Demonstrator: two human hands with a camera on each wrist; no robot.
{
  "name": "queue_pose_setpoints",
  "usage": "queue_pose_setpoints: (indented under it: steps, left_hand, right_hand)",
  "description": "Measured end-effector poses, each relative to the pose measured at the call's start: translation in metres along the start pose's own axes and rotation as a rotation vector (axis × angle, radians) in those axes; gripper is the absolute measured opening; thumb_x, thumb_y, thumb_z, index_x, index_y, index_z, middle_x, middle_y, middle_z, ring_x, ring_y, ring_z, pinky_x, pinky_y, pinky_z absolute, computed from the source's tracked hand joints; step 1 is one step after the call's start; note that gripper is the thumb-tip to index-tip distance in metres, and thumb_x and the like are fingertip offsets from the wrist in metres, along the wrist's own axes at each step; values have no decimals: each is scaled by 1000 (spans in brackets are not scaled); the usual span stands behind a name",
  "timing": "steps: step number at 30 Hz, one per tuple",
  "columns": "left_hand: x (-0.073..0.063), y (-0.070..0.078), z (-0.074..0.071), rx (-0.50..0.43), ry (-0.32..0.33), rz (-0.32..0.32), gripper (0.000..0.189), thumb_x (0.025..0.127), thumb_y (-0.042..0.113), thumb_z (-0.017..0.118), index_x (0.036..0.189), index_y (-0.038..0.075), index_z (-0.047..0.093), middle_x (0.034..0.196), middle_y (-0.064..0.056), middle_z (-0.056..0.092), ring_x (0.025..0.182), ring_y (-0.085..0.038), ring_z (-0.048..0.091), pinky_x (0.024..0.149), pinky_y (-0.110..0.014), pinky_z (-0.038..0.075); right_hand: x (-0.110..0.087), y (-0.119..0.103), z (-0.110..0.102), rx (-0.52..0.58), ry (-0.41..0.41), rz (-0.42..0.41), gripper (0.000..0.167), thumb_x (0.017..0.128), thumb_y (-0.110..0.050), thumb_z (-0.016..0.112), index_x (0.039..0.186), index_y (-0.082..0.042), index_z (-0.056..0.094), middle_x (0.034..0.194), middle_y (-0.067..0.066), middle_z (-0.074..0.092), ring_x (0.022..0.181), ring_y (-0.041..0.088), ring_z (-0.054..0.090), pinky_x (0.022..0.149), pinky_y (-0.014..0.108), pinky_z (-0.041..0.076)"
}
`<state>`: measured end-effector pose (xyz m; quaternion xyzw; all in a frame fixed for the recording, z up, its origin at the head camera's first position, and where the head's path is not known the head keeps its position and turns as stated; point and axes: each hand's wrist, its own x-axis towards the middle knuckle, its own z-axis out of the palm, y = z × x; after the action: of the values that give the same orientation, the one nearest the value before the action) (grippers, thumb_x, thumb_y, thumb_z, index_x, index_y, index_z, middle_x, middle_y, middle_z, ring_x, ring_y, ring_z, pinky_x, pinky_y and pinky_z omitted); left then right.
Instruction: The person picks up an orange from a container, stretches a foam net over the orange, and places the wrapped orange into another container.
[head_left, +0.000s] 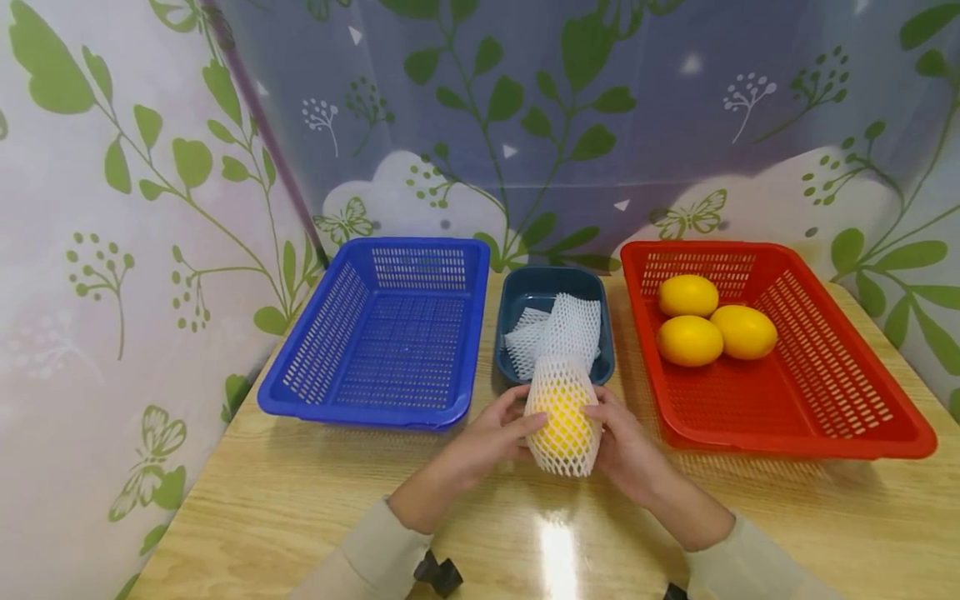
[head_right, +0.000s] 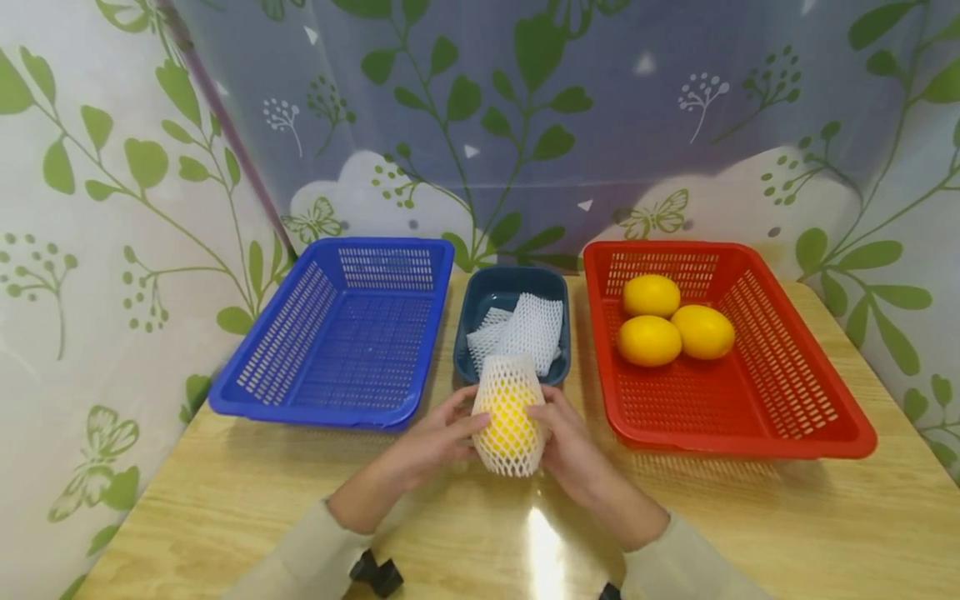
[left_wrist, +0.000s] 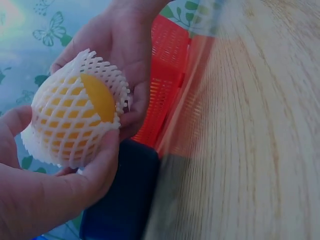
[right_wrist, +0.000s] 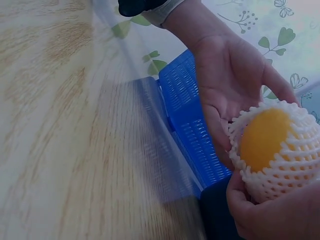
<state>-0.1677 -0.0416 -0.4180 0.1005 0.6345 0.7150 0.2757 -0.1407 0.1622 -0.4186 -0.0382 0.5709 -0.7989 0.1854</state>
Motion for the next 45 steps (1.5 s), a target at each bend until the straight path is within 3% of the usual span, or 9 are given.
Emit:
queue_pose_setpoints:
  steps: [7, 13, 21, 26, 31, 35, 41, 45]
  left_hand:
    - [2, -5, -6, -45, -101, 14, 60, 101, 23, 52, 150, 1, 25, 135, -22, 50, 112, -24, 58, 98, -43, 48]
    - [4, -10, -6, -47, -122, 6, 66, 98, 25, 59, 150, 3, 26, 133, -21, 54, 114, -24, 59, 99, -42, 48]
    - [4, -9, 0, -33, -53, -12, 64, 95, 23, 61, 148, 9, 28, 129, -17, 57, 109, -24, 61, 94, -42, 50]
    - [3, -7, 9, -29, 18, 24, 62, 93, 20, 62, 144, 10, 29, 124, -15, 57, 103, -22, 62, 89, -39, 53]
    - [-3, 5, 15, -24, 86, 76, 66, 89, 17, 61, 144, 8, 26, 119, -16, 57, 97, -20, 62, 87, -37, 53]
    - [-11, 23, 15, -7, 107, 108, 69, 88, 16, 60, 147, 8, 25, 120, -16, 55, 98, -18, 60, 90, -36, 51]
    - [-28, 55, 0, 55, 104, 189, 77, 87, 14, 55, 152, 13, 15, 126, -21, 50, 102, -19, 59, 91, -38, 52]
    - [-35, 74, -17, 124, 132, 219, 76, 87, 13, 54, 152, 12, 14, 128, -22, 48, 103, -19, 58, 91, -37, 51]
  right_hand:
    - [5, 2, 9, -42, 151, 28, 41, 96, -19, 53, 130, -12, 31, 114, 5, 49, 96, 15, 56, 84, 26, 48]
    - [7, 4, 13, -78, 210, 33, 48, 93, -19, 61, 128, -8, 31, 113, 10, 45, 96, 17, 53, 82, 25, 48]
    - [4, 3, 13, -103, 174, 22, 55, 94, -24, 63, 134, -7, 29, 114, 10, 46, 97, 17, 54, 84, 25, 49]
    - [2, -1, 13, -96, 141, -9, 53, 95, -23, 60, 134, -7, 28, 116, 9, 45, 100, 17, 53, 87, 25, 48]
    - [-1, -11, 16, -82, 113, -24, 36, 103, -31, 48, 130, -11, 34, 113, 0, 52, 99, 13, 54, 88, 26, 47]
    - [3, -20, 19, -12, 118, -31, 29, 105, -40, 38, 122, -16, 40, 102, -5, 59, 95, 12, 55, 87, 27, 47]
    - [19, -28, 33, 23, 163, -78, 28, 105, -33, 40, 123, -11, 40, 99, -2, 58, 89, 13, 57, 80, 26, 49]
    - [31, -28, 46, -45, 197, -162, 34, 101, -22, 47, 129, -4, 40, 109, 5, 58, 91, 13, 60, 80, 26, 53]
